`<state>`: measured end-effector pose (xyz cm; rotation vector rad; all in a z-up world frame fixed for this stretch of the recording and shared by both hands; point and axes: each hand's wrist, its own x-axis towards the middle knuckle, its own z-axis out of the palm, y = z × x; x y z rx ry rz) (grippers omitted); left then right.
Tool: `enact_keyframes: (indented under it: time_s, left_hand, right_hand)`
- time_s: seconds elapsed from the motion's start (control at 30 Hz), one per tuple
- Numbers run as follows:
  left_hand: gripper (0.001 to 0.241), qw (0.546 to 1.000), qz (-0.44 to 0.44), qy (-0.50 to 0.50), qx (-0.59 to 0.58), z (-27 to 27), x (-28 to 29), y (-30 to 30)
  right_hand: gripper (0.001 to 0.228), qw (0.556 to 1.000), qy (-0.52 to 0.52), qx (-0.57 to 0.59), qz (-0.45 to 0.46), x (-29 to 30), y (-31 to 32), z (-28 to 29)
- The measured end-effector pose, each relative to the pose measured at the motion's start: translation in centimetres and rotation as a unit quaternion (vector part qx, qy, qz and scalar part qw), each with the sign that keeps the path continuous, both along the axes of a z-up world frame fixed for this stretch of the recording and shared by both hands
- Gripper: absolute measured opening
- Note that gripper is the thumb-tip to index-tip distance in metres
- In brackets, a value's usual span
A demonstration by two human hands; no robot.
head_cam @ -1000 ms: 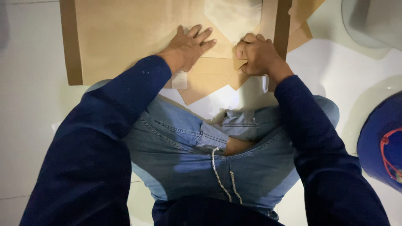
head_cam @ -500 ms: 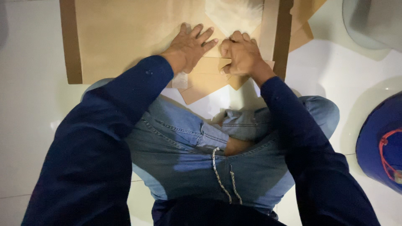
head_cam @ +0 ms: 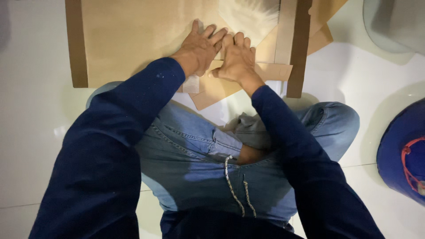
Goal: The person assembles cardboard cake boxes by folding along the creases and pressing the transparent windows into place while sitting on the floor.
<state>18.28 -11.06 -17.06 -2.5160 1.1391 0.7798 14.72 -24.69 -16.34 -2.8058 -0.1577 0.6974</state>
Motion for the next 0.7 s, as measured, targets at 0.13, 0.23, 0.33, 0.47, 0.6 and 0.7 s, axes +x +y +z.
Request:
enact_keyframes:
  time_s: [0.13,0.23,0.33,0.47,0.6,0.7]
  left_hand:
    - [0.102,1.0,0.014,0.016,0.008,0.4,0.0,0.1]
    - [0.097,0.998,0.002,0.006,0.064,0.8,-0.3,-0.2]
    - [0.112,0.997,0.016,0.021,0.073,1.0,-0.5,-0.7]
    - [0.116,0.999,0.019,0.001,0.03,0.2,-0.7,-0.5]
    - [0.109,0.998,0.015,0.019,0.065,1.8,-0.7,-0.7]
    - [0.106,0.998,0.015,0.013,0.051,1.1,-0.8,-0.5]
  right_hand:
    - [0.125,1.0,-0.012,-0.019,-0.016,-0.2,1.1,-0.2]
    - [0.122,0.999,-0.01,-0.039,0.025,0.2,0.7,-0.7]
    - [0.117,0.992,0.034,-0.105,0.066,0.7,0.1,0.8]
    - [0.103,0.988,-0.031,-0.124,0.092,0.6,-3.7,0.3]
    - [0.101,0.985,0.031,-0.15,0.074,1.0,-6.9,1.2]
    - [0.107,0.98,0.029,-0.179,0.083,0.8,-9.7,1.0]
